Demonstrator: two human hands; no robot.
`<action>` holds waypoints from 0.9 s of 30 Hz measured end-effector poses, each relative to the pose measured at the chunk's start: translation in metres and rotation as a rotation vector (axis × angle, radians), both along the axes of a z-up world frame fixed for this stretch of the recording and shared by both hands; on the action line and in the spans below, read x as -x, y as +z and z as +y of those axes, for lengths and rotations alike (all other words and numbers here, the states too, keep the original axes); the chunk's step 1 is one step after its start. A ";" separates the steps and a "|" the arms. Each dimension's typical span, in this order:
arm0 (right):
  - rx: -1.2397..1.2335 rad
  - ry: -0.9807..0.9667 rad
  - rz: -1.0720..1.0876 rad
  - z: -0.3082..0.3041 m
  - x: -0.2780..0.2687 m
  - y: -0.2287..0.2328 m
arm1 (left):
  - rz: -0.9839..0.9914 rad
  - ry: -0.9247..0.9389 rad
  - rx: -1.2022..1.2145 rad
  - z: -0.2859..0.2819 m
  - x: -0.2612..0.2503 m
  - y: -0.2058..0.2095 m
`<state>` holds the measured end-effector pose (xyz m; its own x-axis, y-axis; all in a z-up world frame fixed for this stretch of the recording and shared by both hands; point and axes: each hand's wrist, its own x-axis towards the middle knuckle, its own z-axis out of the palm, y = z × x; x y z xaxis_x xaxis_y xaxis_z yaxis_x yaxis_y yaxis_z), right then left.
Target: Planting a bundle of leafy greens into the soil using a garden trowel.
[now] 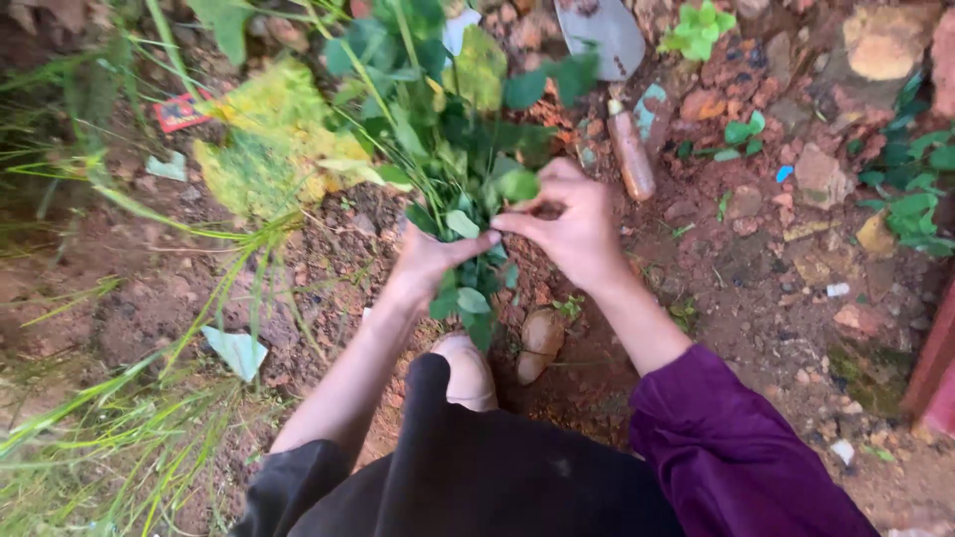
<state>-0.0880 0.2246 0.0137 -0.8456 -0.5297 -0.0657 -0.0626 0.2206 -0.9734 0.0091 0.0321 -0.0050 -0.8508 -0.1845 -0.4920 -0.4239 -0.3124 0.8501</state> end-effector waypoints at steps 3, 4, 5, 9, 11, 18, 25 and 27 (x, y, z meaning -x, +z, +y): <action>0.051 -0.204 -0.303 0.016 0.020 -0.015 | 0.031 0.067 -0.019 -0.004 -0.004 -0.010; -0.274 -0.276 0.089 0.029 0.033 -0.025 | 0.041 0.109 -0.047 -0.005 -0.002 -0.002; -0.586 -0.344 0.491 0.041 0.045 -0.035 | 0.051 0.150 -0.076 -0.007 0.000 0.006; -0.898 -0.229 0.651 0.074 0.059 -0.094 | 0.081 0.248 -0.098 -0.020 0.005 0.036; -1.094 -0.048 0.531 0.070 0.063 -0.097 | 0.108 0.299 -0.062 -0.027 0.006 0.037; -0.919 -0.114 0.050 0.074 0.077 -0.027 | 0.129 0.348 -0.060 -0.050 0.002 0.021; -0.976 0.129 0.296 0.111 0.045 0.107 | 0.157 0.369 -0.070 -0.052 0.016 0.033; -1.115 0.232 0.325 0.106 0.030 0.140 | 0.145 0.361 -0.085 -0.053 0.015 0.029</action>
<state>-0.1178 0.3301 0.1534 -0.7992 -0.4588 -0.3882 -0.4218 0.8883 -0.1814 -0.0054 -0.0207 0.0239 -0.8006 -0.4479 -0.3980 -0.1518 -0.4909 0.8579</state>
